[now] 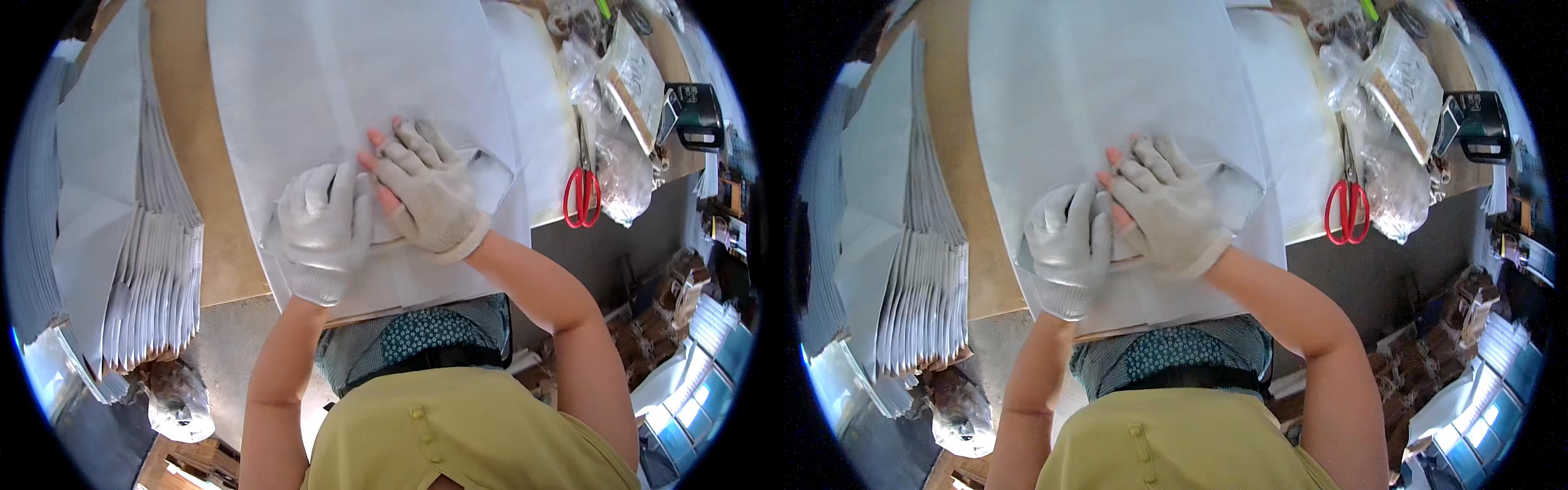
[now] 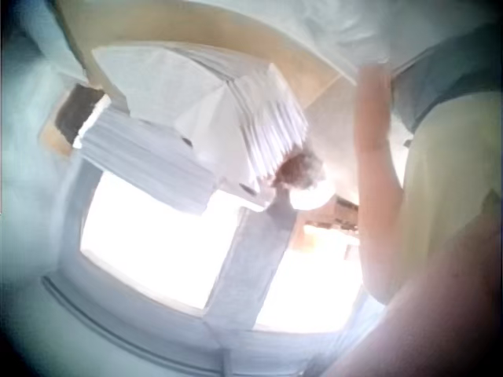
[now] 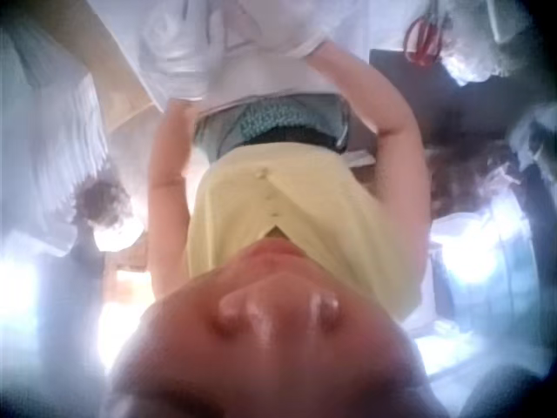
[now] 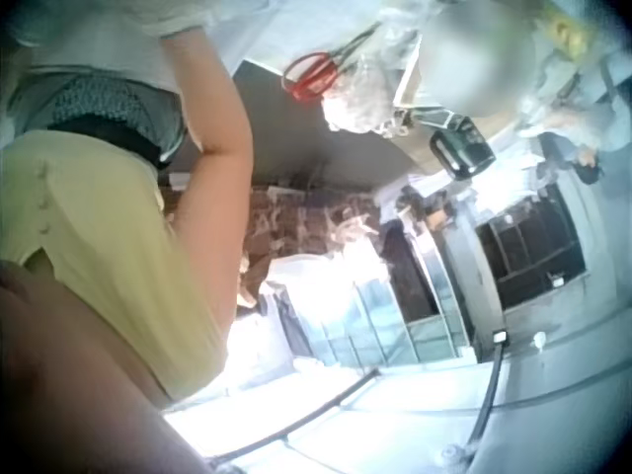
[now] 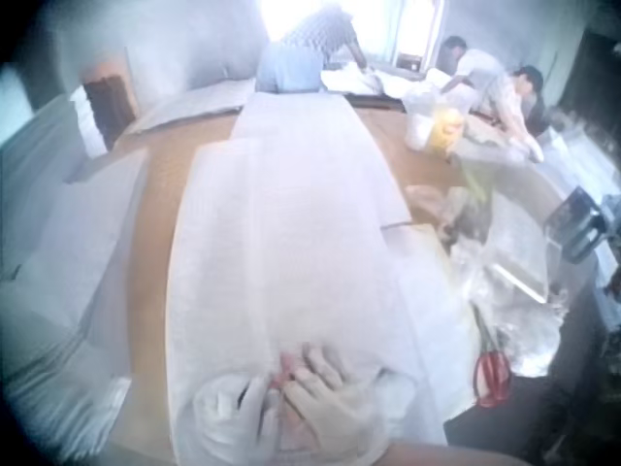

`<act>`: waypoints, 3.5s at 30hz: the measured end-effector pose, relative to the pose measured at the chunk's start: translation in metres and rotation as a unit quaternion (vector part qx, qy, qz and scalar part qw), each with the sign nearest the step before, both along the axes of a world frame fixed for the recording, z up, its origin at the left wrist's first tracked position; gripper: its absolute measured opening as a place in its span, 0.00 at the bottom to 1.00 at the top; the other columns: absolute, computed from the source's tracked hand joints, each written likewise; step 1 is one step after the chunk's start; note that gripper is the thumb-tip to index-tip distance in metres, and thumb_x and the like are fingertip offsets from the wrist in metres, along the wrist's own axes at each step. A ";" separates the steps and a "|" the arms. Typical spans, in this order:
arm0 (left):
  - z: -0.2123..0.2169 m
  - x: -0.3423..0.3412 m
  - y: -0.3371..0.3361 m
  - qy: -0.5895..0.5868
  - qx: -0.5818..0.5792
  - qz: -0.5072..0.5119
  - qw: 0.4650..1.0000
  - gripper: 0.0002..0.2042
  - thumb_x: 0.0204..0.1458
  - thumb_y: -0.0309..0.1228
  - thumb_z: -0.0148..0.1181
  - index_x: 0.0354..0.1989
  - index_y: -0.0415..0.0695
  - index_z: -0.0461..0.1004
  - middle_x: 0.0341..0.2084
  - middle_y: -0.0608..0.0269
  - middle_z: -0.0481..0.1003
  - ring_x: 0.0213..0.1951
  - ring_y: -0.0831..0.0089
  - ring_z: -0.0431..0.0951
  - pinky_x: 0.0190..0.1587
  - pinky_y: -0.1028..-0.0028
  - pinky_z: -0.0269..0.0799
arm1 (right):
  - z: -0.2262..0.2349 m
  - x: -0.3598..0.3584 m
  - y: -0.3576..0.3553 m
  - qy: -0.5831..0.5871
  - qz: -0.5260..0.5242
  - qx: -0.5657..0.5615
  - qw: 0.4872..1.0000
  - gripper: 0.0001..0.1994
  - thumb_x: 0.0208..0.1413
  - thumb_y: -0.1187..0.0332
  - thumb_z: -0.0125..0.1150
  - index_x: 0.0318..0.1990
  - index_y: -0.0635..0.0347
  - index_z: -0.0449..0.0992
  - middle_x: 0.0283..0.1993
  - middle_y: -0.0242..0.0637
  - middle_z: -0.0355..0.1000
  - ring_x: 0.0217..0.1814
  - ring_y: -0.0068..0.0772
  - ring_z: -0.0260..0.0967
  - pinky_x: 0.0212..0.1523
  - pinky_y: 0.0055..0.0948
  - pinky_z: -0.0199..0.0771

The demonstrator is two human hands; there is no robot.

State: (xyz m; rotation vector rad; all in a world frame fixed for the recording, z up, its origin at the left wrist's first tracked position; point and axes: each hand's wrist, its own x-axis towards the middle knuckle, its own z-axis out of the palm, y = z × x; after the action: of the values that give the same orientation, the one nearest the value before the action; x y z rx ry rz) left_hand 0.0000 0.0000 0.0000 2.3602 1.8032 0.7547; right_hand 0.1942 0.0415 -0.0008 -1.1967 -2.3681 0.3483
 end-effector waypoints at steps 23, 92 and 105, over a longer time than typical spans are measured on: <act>0.063 -0.075 -0.050 -0.631 -0.340 0.209 0.665 0.29 0.68 0.53 0.53 0.65 0.40 0.67 0.48 0.52 0.77 0.45 0.65 0.81 0.50 0.64 0.79 | -0.004 0.169 0.030 0.212 -0.213 -0.344 0.889 0.16 0.60 0.71 0.67 0.53 0.68 0.78 0.39 0.33 0.78 0.39 0.26 0.74 0.41 0.28 0.76; -0.023 -0.099 -0.018 0.121 -0.023 0.214 0.969 0.09 0.60 0.38 0.64 0.34 0.47 0.80 0.27 0.62 0.77 0.31 0.59 0.78 0.34 0.59 0.71 | -0.021 0.102 0.022 0.070 -0.316 -0.106 0.940 0.13 0.72 0.63 0.53 0.48 0.65 0.77 0.31 0.58 0.74 0.31 0.50 0.76 0.35 0.39 0.73; -0.014 -0.067 0.020 -0.015 0.035 -0.038 0.999 0.20 0.54 0.37 0.66 0.54 0.44 0.71 0.48 0.56 0.69 0.51 0.49 0.71 0.57 0.49 0.68 | 0.031 0.067 0.048 -0.196 -0.332 -0.119 0.915 0.17 0.63 0.64 0.61 0.55 0.62 0.79 0.51 0.47 0.79 0.55 0.48 0.75 0.59 0.40 0.73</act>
State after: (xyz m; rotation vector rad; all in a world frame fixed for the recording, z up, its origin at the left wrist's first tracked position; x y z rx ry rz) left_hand -0.0666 0.0201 -0.0141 2.4326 1.6911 0.8520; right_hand 0.2612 0.0895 0.0305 -2.2675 -2.0729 0.1746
